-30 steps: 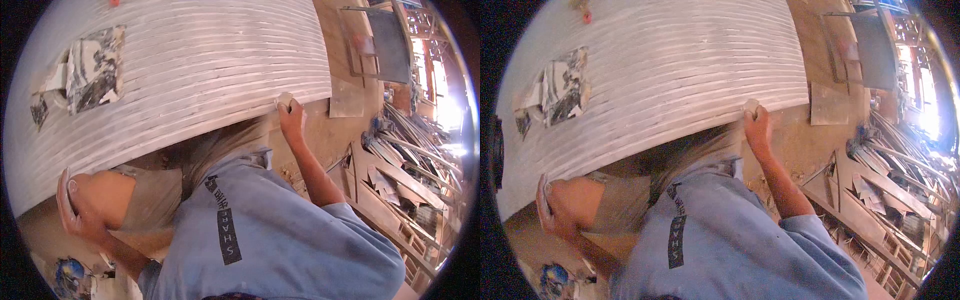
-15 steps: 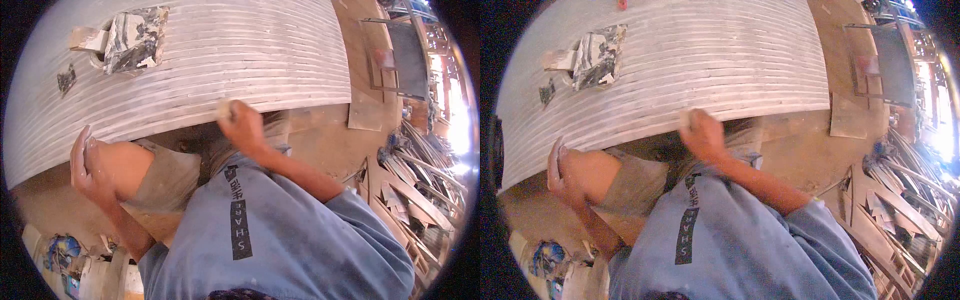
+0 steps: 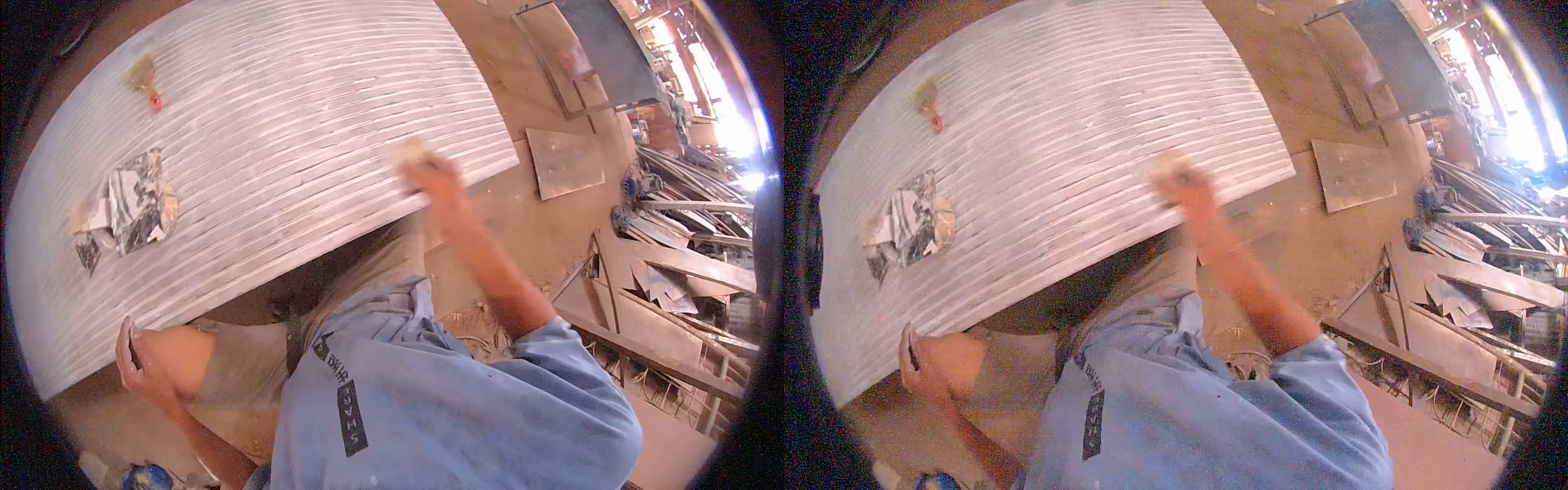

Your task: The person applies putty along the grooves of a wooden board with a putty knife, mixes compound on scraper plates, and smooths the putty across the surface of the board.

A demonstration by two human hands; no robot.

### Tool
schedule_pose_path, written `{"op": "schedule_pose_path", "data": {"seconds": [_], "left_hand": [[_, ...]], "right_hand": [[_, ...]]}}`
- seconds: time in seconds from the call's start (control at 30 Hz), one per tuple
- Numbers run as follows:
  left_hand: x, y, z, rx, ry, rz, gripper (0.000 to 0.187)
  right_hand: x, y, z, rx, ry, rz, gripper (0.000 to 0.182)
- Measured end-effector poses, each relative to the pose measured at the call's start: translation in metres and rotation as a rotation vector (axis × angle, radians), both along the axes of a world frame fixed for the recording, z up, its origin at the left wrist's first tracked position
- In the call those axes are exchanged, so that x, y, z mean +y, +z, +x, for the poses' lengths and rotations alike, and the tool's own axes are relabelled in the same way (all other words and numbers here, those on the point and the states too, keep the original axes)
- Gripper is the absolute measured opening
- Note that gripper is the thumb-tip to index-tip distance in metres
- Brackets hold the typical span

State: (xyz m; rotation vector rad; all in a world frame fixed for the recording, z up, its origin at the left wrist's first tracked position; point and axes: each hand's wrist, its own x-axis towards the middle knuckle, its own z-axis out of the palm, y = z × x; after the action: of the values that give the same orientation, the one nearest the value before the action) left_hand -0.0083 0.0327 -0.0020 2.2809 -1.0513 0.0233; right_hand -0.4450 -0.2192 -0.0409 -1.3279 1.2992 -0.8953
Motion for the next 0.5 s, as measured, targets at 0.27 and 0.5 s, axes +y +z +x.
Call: {"op": "schedule_pose_path", "data": {"seconds": [0.27,0.5], "left_hand": [[-0.003,-0.003,0.005,-0.036,-0.016,0.111,0.026],[-0.003,-0.002,0.008,-0.068,-0.003,0.242,0.027]], "right_hand": [[-0.130,-0.049,-0.274,1.078,-0.451,-0.258,0.038],[-0.143,-0.078,-0.281,1.338,-0.469,-0.271,0.034]]}}
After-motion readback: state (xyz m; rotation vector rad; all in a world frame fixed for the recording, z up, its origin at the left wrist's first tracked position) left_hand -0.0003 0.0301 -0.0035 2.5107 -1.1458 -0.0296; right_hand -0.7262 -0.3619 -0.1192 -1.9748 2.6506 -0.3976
